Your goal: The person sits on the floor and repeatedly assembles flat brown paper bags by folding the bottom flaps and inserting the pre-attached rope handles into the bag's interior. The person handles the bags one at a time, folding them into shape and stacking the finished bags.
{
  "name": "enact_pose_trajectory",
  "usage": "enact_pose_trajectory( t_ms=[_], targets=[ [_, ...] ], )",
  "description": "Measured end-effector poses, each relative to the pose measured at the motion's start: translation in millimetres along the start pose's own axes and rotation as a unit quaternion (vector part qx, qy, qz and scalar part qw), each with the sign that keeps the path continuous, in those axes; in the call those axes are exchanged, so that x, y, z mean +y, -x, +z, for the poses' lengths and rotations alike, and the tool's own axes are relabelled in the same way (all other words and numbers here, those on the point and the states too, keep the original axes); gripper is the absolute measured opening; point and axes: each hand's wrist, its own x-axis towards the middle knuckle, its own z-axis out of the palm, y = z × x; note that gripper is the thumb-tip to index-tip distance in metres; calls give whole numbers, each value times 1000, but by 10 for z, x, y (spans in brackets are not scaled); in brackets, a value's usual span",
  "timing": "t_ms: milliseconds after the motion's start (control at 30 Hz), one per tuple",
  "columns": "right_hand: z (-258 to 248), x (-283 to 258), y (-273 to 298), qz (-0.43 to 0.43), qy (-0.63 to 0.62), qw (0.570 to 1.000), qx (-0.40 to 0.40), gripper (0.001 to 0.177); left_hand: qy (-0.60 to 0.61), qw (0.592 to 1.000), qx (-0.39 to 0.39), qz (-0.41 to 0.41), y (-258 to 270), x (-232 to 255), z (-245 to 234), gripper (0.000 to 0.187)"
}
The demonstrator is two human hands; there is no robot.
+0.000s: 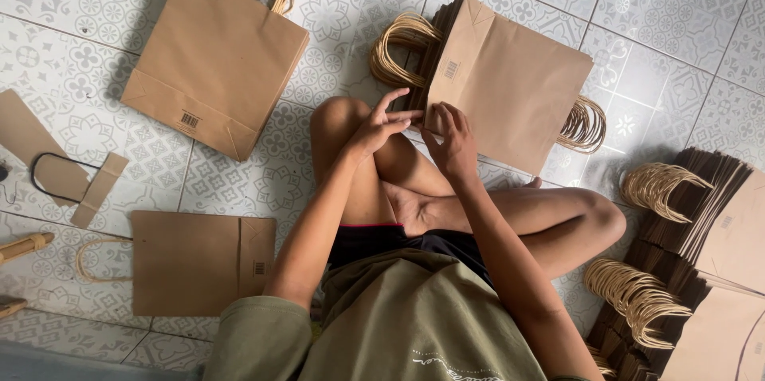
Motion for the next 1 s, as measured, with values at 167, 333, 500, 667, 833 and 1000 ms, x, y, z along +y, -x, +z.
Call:
enact_pose_trajectory(
  t_ms=[167,333,500,667,833,1000],
  targets=[
    [92,73,-14,-78,33,996,40,56,20,1000,-13,5,-4,-68,-69,69],
    [-15,59,-9,-50,-1,998,38,44,-13,1000,-1,18,-20,-165,-80,71],
    [-85,25,14,-15,-34,999,21,42,-10,1000,-20,-5,-3,-79,-78,70],
    [-65,10,-2,-7,-39,999,22,41,14,1000,-23,-15,-2,-20,-93,70],
    [-60,8,-8,-11,-47,999,26,41,12,999,-23,-24,-40,4,-94,70],
    [-11,9,-15,-32,-46,998,39,40,5,999,-15,-36,-96,-26,-134,66]
  ],
)
